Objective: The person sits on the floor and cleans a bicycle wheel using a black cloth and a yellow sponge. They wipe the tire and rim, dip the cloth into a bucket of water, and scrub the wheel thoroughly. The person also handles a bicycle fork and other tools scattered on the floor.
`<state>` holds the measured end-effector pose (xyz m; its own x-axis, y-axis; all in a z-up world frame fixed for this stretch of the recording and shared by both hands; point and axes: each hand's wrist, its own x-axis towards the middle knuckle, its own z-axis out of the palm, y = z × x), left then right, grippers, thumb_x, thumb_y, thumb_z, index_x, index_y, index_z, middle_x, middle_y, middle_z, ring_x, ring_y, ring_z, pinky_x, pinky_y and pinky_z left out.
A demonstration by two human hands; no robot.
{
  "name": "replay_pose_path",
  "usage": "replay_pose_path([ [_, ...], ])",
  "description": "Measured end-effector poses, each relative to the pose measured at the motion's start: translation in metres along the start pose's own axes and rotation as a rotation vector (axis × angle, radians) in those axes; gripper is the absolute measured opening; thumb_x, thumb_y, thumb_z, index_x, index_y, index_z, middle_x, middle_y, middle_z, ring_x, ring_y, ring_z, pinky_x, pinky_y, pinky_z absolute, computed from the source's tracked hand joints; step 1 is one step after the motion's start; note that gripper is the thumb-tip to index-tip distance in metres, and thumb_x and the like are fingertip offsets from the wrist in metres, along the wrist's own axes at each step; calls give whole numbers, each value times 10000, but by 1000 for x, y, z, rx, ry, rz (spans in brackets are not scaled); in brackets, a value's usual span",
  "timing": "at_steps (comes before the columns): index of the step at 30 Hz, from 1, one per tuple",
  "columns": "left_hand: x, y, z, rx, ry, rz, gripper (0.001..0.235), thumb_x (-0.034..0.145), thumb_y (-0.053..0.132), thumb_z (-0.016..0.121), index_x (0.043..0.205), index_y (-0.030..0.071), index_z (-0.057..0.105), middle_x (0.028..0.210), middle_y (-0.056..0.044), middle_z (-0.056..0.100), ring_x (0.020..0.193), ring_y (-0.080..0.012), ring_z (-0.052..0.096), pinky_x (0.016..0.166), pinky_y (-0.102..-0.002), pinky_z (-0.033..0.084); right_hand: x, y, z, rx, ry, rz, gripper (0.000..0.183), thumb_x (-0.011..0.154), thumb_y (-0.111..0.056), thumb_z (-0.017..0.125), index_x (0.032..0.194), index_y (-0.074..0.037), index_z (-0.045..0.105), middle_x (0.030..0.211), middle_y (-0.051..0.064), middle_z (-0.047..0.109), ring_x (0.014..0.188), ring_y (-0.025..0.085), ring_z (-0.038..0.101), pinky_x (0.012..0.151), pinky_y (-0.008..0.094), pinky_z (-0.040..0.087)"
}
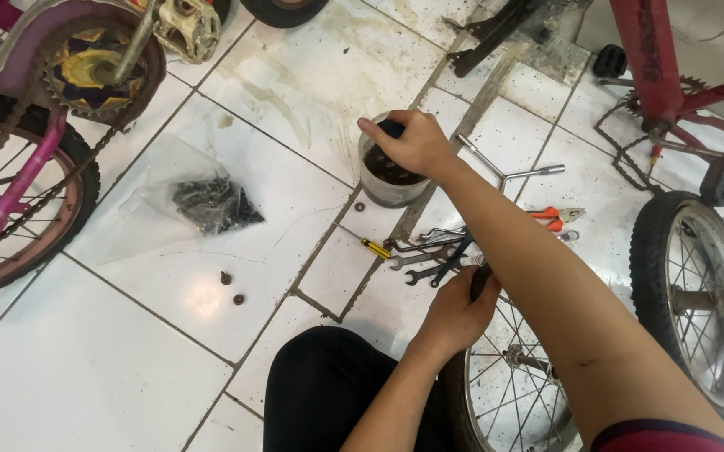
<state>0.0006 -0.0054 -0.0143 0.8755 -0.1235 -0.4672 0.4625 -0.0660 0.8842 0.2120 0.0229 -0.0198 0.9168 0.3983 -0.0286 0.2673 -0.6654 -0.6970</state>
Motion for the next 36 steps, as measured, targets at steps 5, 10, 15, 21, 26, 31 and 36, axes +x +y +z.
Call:
replay_pose_path([
  [5,-4,2,0,-25,12,-4,575,974,450,489,1332,17,611,826,-122,644,783,-261,686,673,-378,539,18,41,30,-226,86,-94,386,918,-505,645,908,-146,787,804,136,749,855,349,747,737,432,615],
  [10,-6,5,-1,-46,20,-3,581,984,426,485,1350,-9,605,833,-139,645,769,-262,676,675,-386,533,23,49,39,-325,99,-103,339,889,-458,638,891,-159,800,718,113,731,756,323,752,674,405,620],
  [15,-6,8,-2,-38,19,6,581,978,419,481,1349,-11,604,839,-152,645,792,-279,679,700,-400,536,19,35,32,-398,19,-42,377,870,-464,614,934,-150,812,794,143,755,827,363,757,721,455,622],
  [21,-7,11,-3,-20,10,-1,601,975,444,479,1355,-5,599,857,-168,645,808,-299,681,711,-422,532,16,31,27,-396,-17,-26,394,868,-466,613,985,-149,814,822,136,763,844,352,762,737,456,624],
  [26,-1,1,0,-16,9,6,593,979,475,486,1326,12,618,857,-167,654,809,-305,684,709,-421,531,4,15,16,-288,-11,-91,426,918,-466,620,1033,-91,785,910,182,760,927,390,743,787,465,614],
  [31,-6,4,-1,-19,7,10,590,975,456,485,1330,1,609,846,-160,643,818,-307,680,718,-412,527,12,19,9,-201,-123,-88,564,838,-513,735,1176,-63,706,1119,231,731,1125,427,681,985,525,567],
  [36,-10,5,-1,-27,25,-14,544,988,495,505,1285,66,658,864,-126,665,855,-281,692,741,-377,526,5,21,-1,-142,-90,-131,478,837,-397,804,1200,-131,644,1166,199,705,1165,424,663,1025,535,547],
])
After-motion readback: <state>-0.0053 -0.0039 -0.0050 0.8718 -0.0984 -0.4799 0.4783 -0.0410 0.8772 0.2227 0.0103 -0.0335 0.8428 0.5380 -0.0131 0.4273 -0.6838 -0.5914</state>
